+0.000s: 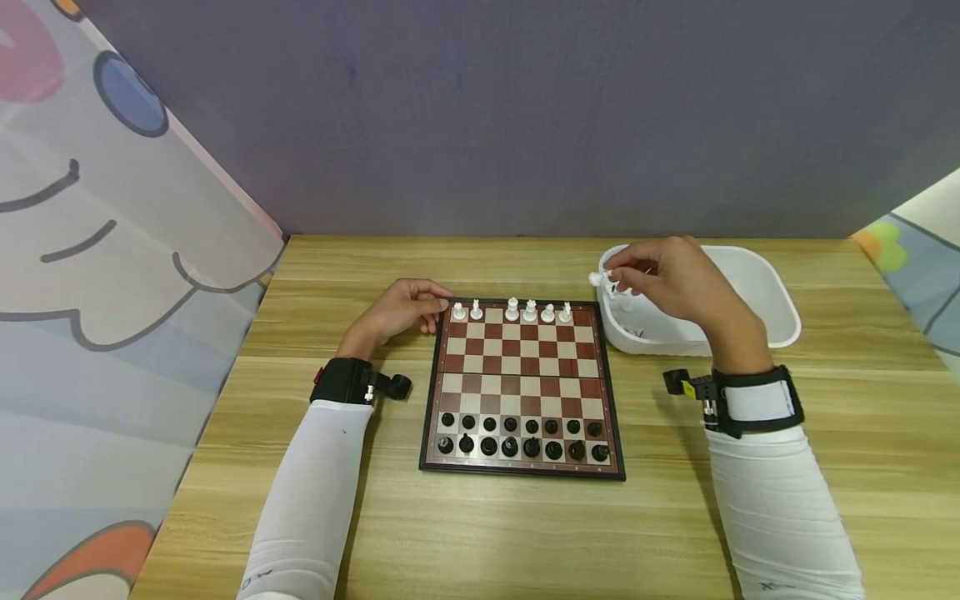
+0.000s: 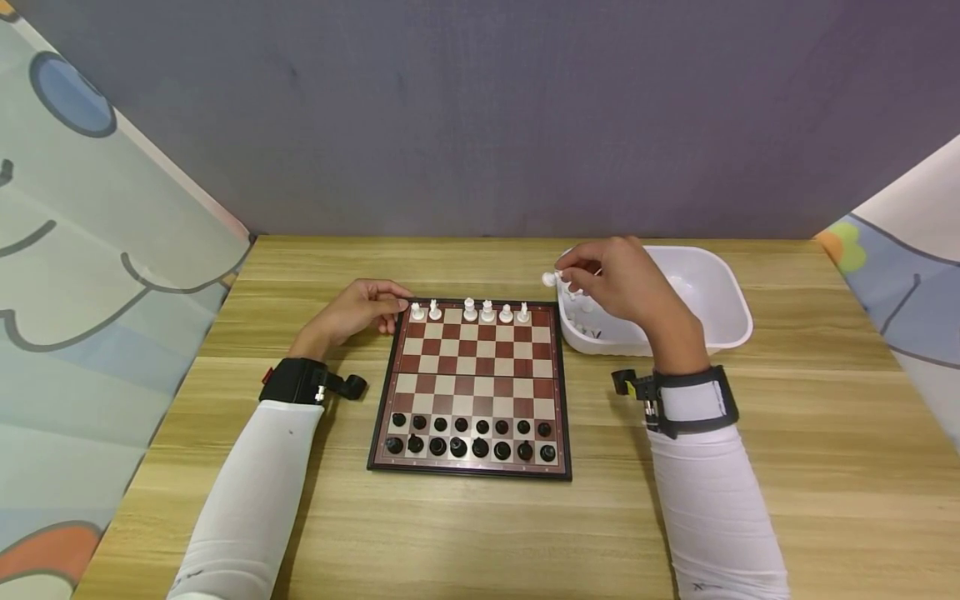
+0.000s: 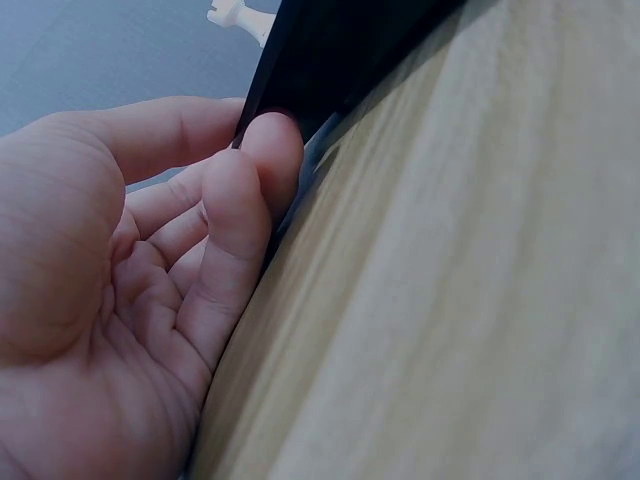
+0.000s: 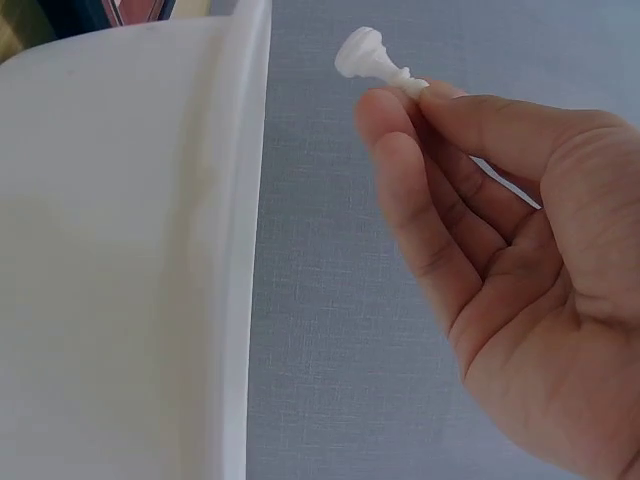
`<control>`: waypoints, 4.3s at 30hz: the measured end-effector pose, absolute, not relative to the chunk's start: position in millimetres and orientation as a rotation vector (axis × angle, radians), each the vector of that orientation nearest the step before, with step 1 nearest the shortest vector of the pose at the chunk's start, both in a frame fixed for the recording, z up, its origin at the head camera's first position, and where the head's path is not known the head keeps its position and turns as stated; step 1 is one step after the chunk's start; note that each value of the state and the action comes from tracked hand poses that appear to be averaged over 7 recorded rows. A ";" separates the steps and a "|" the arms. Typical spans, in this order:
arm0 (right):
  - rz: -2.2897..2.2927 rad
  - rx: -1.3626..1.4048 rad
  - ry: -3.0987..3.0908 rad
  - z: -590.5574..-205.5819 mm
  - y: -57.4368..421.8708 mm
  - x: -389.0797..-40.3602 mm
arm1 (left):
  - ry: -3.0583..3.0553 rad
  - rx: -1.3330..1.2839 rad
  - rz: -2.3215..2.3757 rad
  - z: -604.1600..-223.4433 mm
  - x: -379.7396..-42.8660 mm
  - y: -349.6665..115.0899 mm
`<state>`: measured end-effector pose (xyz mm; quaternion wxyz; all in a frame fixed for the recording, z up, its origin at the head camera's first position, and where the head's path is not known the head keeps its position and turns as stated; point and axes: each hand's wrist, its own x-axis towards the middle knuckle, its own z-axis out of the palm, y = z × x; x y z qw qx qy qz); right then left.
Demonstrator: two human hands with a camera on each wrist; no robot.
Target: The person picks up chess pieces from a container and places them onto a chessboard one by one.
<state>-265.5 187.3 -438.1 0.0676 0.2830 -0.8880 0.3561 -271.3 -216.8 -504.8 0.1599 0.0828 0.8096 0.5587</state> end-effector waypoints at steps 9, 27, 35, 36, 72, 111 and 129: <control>1.126 0.853 -2.672 -438.3 182.6 -264.2 | 2.310 0.246 1.598 -504.5 -271.5 -216.9; 1.342 0.894 -2.666 -433.3 172.4 -256.7 | 2.308 0.265 1.594 -503.1 -271.7 -216.0; 1.425 0.936 -2.612 -420.0 162.5 -244.4 | 2.318 0.257 1.585 -503.2 -271.2 -215.9; 1.434 0.938 -2.606 -420.5 162.1 -244.7 | 2.318 0.256 1.586 -503.0 -271.1 -215.6; 0.837 1.249 -2.562 -420.2 116.1 -249.7 | 2.303 0.234 1.586 -500.4 -273.1 -211.2; 0.226 1.342 -2.648 -433.5 57.0 -270.9 | 2.291 0.272 1.602 -503.5 -276.8 -209.5; 0.185 1.348 -2.604 -445.0 52.7 -276.2 | 2.276 0.273 1.610 -504.3 -277.7 -205.2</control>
